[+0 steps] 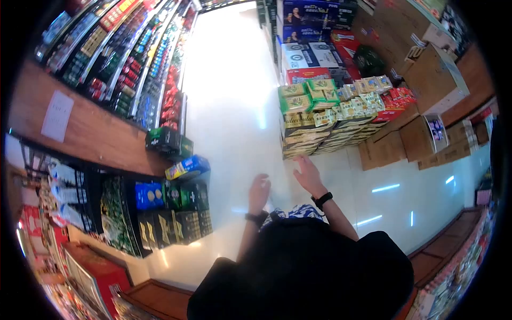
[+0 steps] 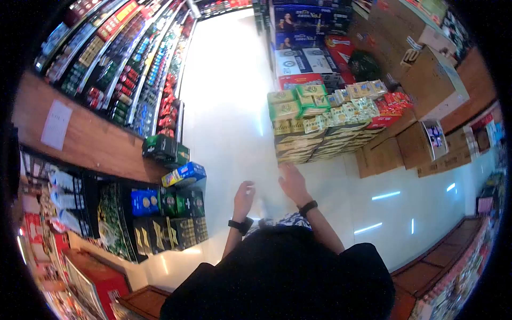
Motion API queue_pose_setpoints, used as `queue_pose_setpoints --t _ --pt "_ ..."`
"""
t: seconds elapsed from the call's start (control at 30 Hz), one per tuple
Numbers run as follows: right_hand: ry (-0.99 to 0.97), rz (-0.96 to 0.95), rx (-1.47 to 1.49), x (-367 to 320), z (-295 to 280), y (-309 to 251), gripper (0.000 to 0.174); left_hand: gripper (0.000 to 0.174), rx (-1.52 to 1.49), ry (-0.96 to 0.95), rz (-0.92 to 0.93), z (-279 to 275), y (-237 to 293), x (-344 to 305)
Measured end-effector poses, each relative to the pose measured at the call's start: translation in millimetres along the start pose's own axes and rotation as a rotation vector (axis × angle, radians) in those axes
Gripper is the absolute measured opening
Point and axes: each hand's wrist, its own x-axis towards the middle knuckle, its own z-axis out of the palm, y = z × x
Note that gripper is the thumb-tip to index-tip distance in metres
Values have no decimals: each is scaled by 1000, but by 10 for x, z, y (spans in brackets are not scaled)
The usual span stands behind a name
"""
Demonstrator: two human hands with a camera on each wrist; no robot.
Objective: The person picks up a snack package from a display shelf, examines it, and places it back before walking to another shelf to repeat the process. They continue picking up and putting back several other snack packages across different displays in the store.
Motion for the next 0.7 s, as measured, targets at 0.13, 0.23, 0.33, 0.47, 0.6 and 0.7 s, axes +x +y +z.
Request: queue_pose_setpoints --t 0.13,0.23,0.33,0.47,0.6,0.7 --pt "87 64 -24 194 -20 69 38 26 7 -139 69 3 49 537" --pt "114 143 -24 279 -124 186 39 25 12 -220 105 162 110 837" --pt "170 175 -4 469 -239 398 37 24 -5 -265 140 364 269 1180" --pt "204 227 19 861 -521 752 35 24 30 -345 123 689 601 1644" --pt "293 205 102 1410 -936 1109 34 23 13 -362 115 1037 1050 2170" --pt "354 202 110 1841 -1312 1332 33 24 -59 -338 166 1316 1396 2599"
